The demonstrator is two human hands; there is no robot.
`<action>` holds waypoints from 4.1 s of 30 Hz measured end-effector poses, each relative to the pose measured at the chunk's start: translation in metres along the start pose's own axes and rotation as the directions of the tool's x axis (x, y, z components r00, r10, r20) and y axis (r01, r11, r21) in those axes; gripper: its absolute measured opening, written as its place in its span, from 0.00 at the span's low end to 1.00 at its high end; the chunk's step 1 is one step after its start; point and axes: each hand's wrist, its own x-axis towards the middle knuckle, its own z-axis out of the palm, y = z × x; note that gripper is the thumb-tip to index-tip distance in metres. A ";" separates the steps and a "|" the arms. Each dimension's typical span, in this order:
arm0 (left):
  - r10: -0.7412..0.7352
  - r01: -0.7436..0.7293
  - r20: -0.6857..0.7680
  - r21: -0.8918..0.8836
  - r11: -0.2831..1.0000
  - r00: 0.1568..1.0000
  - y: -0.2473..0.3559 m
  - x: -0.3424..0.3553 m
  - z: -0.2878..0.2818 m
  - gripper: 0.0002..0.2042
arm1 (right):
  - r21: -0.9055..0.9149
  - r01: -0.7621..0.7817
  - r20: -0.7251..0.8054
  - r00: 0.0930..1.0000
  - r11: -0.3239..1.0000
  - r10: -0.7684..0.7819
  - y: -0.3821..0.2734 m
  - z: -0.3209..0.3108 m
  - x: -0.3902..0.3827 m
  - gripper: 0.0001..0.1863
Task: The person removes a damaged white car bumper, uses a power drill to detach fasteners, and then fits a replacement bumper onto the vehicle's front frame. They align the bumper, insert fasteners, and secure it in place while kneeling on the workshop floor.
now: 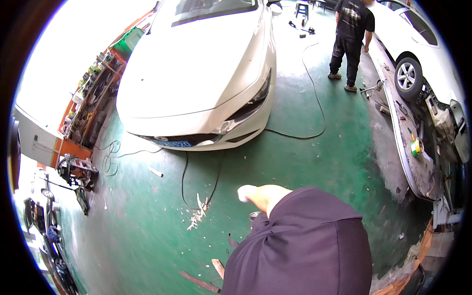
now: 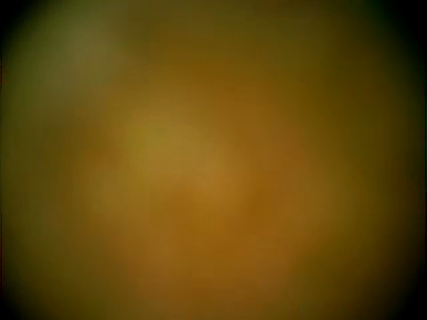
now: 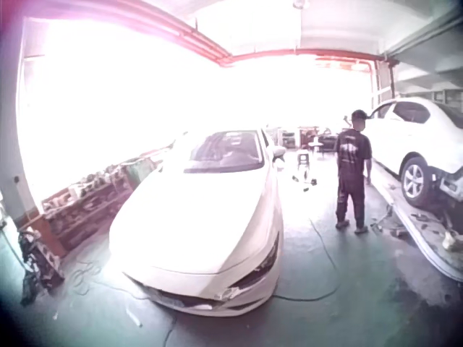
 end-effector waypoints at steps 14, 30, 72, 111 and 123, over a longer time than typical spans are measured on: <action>-0.004 -0.003 0.057 0.133 0.991 0.998 0.400 0.184 -0.049 0.32 | -0.608 -0.731 -0.539 0.094 -0.309 0.837 0.179 -0.082 0.211 0.06; -0.014 0.006 -0.045 -0.180 0.984 0.999 0.713 0.361 -0.091 0.24 | -0.858 -0.441 -0.331 0.080 -0.265 0.940 0.266 -0.212 0.568 0.07; 0.379 -0.356 -0.033 -0.424 0.833 0.925 1.865 0.736 0.077 0.22 | -0.390 -0.888 -0.669 0.456 0.244 0.587 0.713 -0.786 1.793 0.16; 0.423 -0.677 0.559 0.706 0.209 0.713 2.614 1.022 0.164 0.23 | -0.639 -0.765 -0.750 0.643 0.077 0.157 0.883 -0.878 2.370 0.07; 0.572 -0.634 0.675 0.706 -0.317 0.466 2.651 1.073 0.248 0.14 | -0.746 -0.653 -0.658 0.688 -0.133 0.307 0.906 -1.014 2.440 0.07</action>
